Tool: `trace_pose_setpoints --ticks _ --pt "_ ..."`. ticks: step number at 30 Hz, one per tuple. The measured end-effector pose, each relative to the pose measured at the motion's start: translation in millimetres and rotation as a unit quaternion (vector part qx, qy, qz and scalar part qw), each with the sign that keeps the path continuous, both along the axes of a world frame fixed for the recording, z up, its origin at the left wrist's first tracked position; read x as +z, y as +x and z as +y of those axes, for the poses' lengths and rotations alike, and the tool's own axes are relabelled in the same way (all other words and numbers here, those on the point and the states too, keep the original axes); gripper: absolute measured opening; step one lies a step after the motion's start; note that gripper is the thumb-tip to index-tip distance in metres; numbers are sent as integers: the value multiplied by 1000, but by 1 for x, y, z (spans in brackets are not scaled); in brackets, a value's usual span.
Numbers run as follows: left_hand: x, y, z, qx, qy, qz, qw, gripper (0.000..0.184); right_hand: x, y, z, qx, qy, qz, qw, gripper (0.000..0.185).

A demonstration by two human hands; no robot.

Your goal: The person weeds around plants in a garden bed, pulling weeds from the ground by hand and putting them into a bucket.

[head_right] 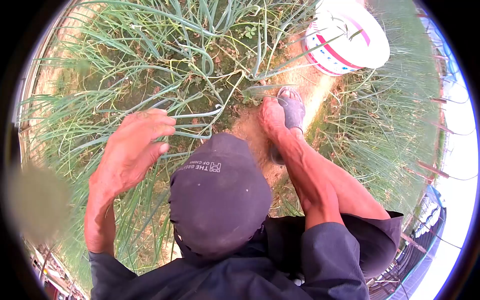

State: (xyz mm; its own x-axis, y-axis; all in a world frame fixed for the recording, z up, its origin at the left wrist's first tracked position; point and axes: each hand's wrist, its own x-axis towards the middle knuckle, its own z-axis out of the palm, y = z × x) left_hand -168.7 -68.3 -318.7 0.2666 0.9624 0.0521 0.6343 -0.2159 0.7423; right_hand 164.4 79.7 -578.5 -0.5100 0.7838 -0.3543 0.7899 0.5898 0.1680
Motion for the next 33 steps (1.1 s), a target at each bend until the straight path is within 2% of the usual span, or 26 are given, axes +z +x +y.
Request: trace_pose_setpoints --ticks 2,5,8,10,12,14,16,18,19,21,23,27,31,32,33 --pt "0 -2 -4 23 -3 -8 1000 28 0 -1 5 116 48 -88 988 33" --pt "3 -4 -7 28 -13 -4 1000 26 -4 -9 11 284 120 -202 930 37" --pt "7 -6 -8 24 -17 2 1000 24 -5 -19 11 238 65 -171 954 35" --pt "9 -4 -5 26 -16 6 1000 24 -23 -25 17 235 -63 -97 965 35" --pt "10 -2 -2 31 -21 11 999 23 -12 -39 8 213 -68 67 972 22" --pt "12 -1 3 31 -34 15 999 22 -16 -60 4 242 -9 122 963 17" --pt "13 0 9 36 -47 21 998 22 -20 -79 5 325 75 49 941 16" --pt "15 2 14 39 -65 29 997 21 -29 -102 8 202 -32 93 974 22" --pt "14 2 18 39 -67 31 996 22 -29 -110 12 133 -85 154 975 26" --pt "13 1 26 34 -70 35 996 25 -17 -130 20 -6 -176 295 939 36" --pt "15 5 38 38 -84 28 995 25 -4 -139 25 29 -197 270 942 36" --pt "20 7 59 31 -97 16 995 25 -11 -147 30 125 -109 307 937 28" --pt "26 7 76 37 -128 14 991 22 -11 -148 33 166 -107 287 937 24" --pt "29 9 80 52 -133 11 990 21 -12 -151 37 211 -108 264 935 24" --pt "31 8 82 57 -140 15 988 21 -12 -151 42 275 -46 293 915 17"
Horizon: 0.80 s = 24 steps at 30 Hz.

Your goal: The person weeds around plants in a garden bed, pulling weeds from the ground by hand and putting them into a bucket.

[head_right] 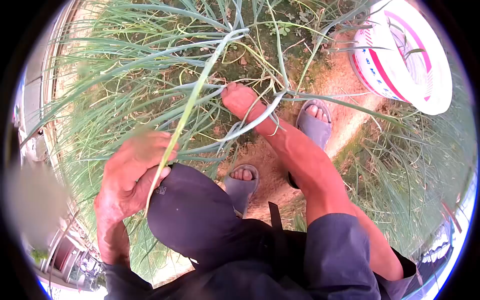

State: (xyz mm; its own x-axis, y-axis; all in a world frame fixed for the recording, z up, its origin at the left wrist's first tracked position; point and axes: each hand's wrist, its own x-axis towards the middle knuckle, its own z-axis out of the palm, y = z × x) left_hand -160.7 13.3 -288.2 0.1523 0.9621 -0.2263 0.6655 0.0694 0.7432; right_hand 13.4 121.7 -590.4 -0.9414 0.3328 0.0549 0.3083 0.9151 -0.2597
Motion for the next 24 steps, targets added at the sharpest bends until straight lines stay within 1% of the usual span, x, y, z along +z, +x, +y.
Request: trace_pose_setpoints --ticks 2,3,6,7,8,10,11,12,13,14,15,16,17,18,19,20,22,24 --pt "5 -2 0 13 -8 11 1000 21 5 -3 5 38 -2 -42 998 14" --pt "7 -3 -2 23 -7 19 1000 22 8 -4 4 24 -16 -75 997 13" --pt "27 -5 -5 60 0 55 997 23 13 2 13 49 -122 -23 991 15" --pt "34 -8 -7 70 5 57 996 23 -5 1 13 41 -162 -46 985 17" --pt "43 -7 -10 84 15 64 994 23 -5 0 18 82 -122 -28 989 17" --pt "59 -2 -11 113 35 77 990 23 -2 13 21 111 -108 -122 980 16" --pt "67 7 -12 145 49 98 983 32 2 20 24 96 -26 -61 993 15" --pt "72 13 -15 155 60 80 983 32 6 27 27 70 56 -1 996 14" --pt "76 19 -18 165 73 62 982 33 5 29 34 -126 -256 59 957 16" --pt "77 25 -21 173 86 44 980 34 2 29 43 -307 -531 108 782 18" --pt "75 32 -23 184 105 18 977 34 -5 32 53 -302 -546 105 774 18" --pt "65 48 -29 233 129 -27 963 33 -16 38 62 -297 -561 103 766 21" --pt "55 55 -34 263 138 -19 955 33 -26 42 72 -293 -576 100 757 27" --pt "50 60 -38 291 146 -11 946 33 -15 39 73 -219 -425 2 878 36" --pt "52 61 -41 289 142 -2 947 33 -1 34 74 -146 -239 -76 957 47" --pt "56 60 -42 286 142 12 948 34 5 31 75 -96 -241 -87 962 52" --pt "61 58 -41 276 150 20 949 34 12 17 61 -157 -230 -124 952 50" --pt "62 60 -42 269 157 7 950 33 5 20 59 -114 -179 -91 973 40"
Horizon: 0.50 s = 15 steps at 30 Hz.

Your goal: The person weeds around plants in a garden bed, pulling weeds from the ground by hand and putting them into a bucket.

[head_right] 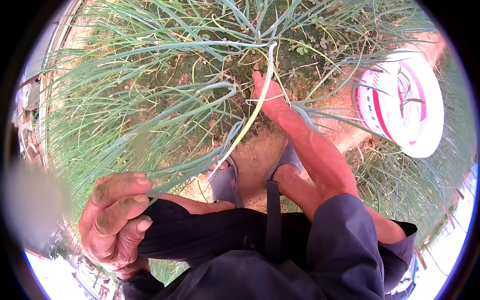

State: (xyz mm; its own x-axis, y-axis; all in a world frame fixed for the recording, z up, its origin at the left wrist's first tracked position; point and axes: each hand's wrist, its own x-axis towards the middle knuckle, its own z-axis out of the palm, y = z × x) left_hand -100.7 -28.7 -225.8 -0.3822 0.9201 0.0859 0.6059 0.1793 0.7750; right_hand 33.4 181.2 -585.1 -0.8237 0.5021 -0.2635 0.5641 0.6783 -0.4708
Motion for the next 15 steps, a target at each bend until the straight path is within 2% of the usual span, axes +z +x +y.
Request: trace_pose_setpoints --ticks 1,7,11,14,15 --pt "-1 1 -1 -7 -5 6 1000 33 -13 1 -2 35 51 -10 998 28" --pt "3 4 -13 -42 -75 48 995 34 -14 -2 5 89 77 11 993 17" --pt "5 5 -19 -53 -100 73 991 34 -7 -10 28 239 46 -62 968 20" --pt "5 7 -24 -49 -104 76 990 31 2 -1 34 297 3 -95 950 24" --pt "5 7 -26 -45 -106 75 990 31 15 0 31 271 -20 -109 956 26"
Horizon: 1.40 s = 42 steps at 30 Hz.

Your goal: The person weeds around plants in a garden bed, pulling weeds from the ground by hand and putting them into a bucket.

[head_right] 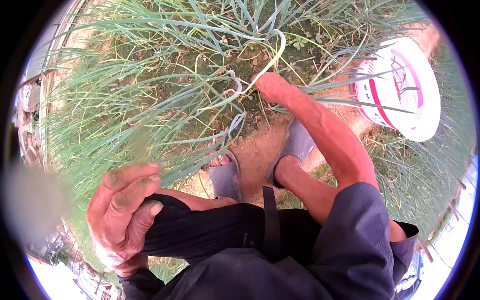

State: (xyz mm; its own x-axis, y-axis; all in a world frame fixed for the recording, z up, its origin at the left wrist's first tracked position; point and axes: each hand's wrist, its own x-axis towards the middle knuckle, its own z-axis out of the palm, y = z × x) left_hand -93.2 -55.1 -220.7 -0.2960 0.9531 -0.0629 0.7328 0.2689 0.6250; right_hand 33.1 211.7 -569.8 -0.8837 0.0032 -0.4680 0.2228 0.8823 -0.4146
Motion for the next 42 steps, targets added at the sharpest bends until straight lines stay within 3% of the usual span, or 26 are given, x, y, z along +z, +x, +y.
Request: trace_pose_setpoints --ticks 4,7,8,11,13,14,17,20,23,24,27,32,35,42 --pt "-1 -2 -2 -8 3 -4 1000 31 2 4 -18 -68 26 -73 995 64" --pt "0 -5 -7 -6 -15 6 1000 32 17 5 -42 -196 19 -43 979 70" --pt "1 -5 -8 -8 -22 4 1000 32 22 8 -51 -201 52 -1 978 53" --pt "4 -8 -8 -28 -39 2 999 34 -35 9 -64 46 261 -28 964 24" --pt "5 -8 -11 -30 -45 8 999 34 -66 21 -67 -34 144 123 981 28" --pt "4 -6 -11 -26 -42 13 999 35 -61 20 -66 -19 132 168 977 29" --pt "5 -2 -9 -19 -30 19 999 34 -60 14 -60 29 128 126 983 31" --pt "4 -4 -12 -27 -30 22 999 34 -1 1 -51 3 82 131 988 29" --pt "5 -5 -9 -37 -45 23 998 34 -10 -2 -55 55 121 241 961 27" --pt "7 -5 -9 -38 -54 22 998 34 -3 -1 -57 3 54 237 970 25" --pt "8 -5 -7 -44 -60 14 997 35 -5 -13 -67 -29 52 200 978 24" --pt "7 -9 -5 -70 -77 8 995 36 -5 -30 -75 -105 6 120 987 56" --pt "7 -8 -4 -61 -87 4 994 36 -2 -34 -74 -95 9 91 991 57" --pt "7 -7 0 -67 -96 10 993 39 -23 -45 -78 -140 71 131 979 37"
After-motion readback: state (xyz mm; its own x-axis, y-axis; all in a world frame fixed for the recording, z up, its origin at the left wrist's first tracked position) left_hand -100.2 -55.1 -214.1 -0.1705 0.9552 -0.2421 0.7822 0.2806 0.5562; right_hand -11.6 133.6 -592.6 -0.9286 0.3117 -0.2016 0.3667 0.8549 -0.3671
